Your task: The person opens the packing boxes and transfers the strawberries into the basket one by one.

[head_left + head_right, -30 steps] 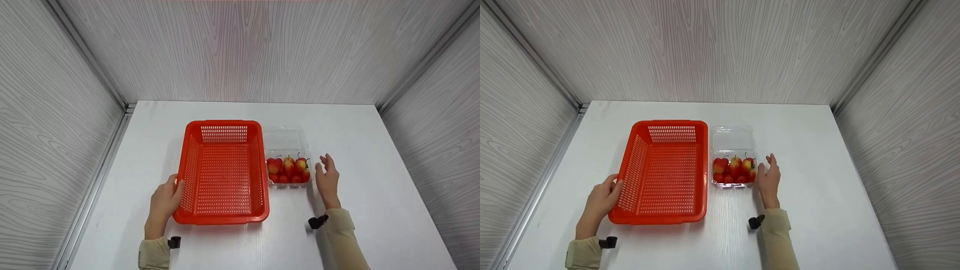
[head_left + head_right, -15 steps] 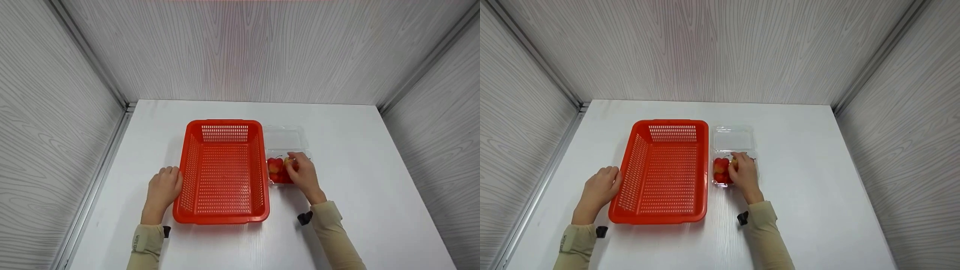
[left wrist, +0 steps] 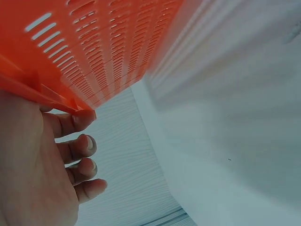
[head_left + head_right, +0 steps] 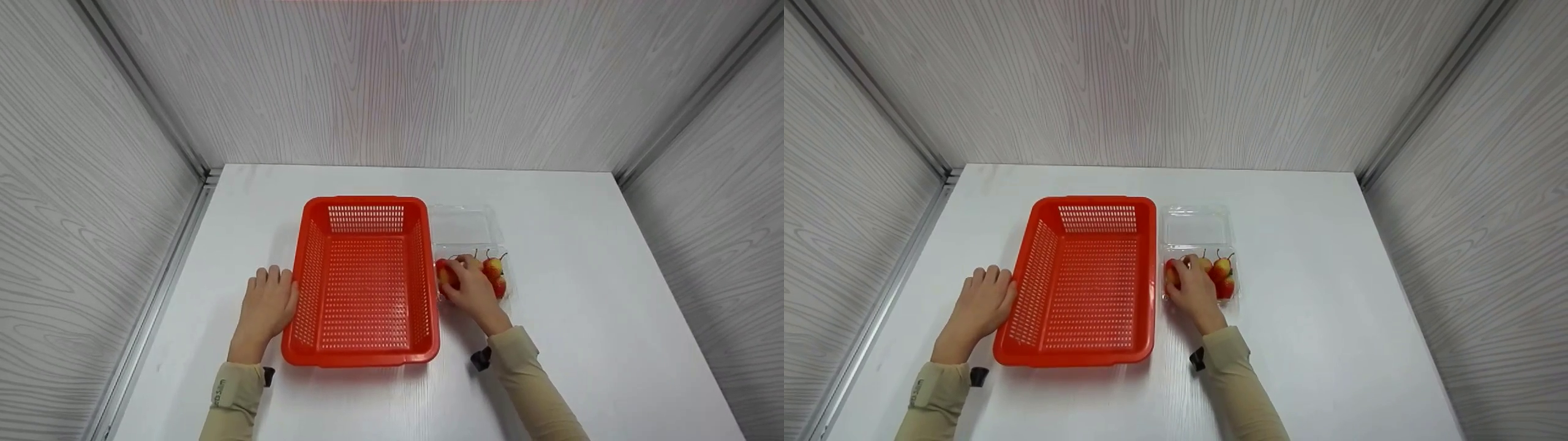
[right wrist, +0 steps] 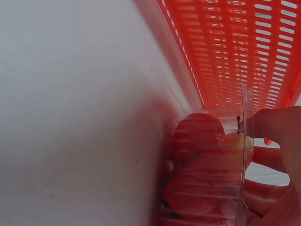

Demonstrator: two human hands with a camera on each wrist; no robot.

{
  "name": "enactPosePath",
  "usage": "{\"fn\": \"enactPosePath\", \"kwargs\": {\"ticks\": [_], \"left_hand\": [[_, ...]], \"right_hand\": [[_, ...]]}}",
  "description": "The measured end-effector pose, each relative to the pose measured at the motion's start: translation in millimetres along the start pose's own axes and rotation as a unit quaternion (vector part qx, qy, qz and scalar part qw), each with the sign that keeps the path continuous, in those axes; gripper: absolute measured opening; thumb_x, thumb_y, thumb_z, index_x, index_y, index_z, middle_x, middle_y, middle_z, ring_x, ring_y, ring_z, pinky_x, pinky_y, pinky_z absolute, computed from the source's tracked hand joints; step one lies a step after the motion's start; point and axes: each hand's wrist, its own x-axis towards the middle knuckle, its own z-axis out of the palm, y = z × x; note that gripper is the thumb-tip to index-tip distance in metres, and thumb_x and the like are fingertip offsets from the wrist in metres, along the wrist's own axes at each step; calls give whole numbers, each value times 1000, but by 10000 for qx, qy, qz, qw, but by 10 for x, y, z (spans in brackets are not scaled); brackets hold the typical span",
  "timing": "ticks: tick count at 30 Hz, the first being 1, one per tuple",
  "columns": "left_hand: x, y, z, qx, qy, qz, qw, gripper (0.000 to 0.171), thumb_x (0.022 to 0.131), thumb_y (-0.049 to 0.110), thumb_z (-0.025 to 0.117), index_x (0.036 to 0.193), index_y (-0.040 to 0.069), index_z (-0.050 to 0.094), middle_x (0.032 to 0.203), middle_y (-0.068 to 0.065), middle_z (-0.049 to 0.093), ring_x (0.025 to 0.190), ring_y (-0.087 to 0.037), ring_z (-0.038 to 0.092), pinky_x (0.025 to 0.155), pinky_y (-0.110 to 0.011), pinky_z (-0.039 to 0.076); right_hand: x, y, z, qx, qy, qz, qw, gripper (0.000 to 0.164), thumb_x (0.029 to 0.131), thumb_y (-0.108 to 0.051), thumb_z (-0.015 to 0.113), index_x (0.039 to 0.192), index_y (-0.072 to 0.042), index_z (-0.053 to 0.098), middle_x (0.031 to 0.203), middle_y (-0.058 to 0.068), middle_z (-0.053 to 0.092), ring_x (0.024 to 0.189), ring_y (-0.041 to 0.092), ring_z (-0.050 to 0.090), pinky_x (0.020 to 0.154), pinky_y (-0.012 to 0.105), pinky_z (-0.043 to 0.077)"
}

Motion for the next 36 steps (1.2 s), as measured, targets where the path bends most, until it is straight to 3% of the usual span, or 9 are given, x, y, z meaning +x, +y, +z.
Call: {"fn": "enactPosePath", "kwargs": {"ticks": [7,14,22,29,36], "left_hand": [[8,-22,-5,39,-147,5,9999,26,102,25,44,100,0,53,87,-14,46,84,-33,42,76,-47,36],[24,-15,-4,-37,-286,-4,9996,27,102,25,43,100,0,52,86,-12,45,83,-31,41,75,-46,34],[40,-38,1,65,-380,-22,9993,28,102,27,42,103,0,51,88,-15,46,85,-33,41,77,-48,35],[29,-43,9,-67,-583,-152,9982,26,103,26,41,103,1,49,90,-16,44,87,-35,40,77,-49,33],[37,-39,-15,-44,-633,-151,9979,25,103,25,39,103,2,48,92,-17,43,87,-36,40,77,-50,33]], "right_hand": [[15,-76,24,82,157,392,9991,37,87,-30,75,118,-11,66,118,13,58,104,31,55,86,49,50],[-22,-67,14,380,236,326,9985,35,83,-14,76,115,-4,65,113,14,58,102,31,55,89,47,49],[-96,-48,-42,715,147,519,9960,39,79,-6,77,116,-1,66,112,13,59,101,29,53,91,47,48],[-87,-51,-84,637,334,276,9970,38,85,-6,72,122,-3,65,116,13,61,105,29,56,95,47,48],[8,-199,-186,906,1226,-461,9872,38,82,3,73,119,-2,66,114,15,64,104,31,61,89,48,50]]}}
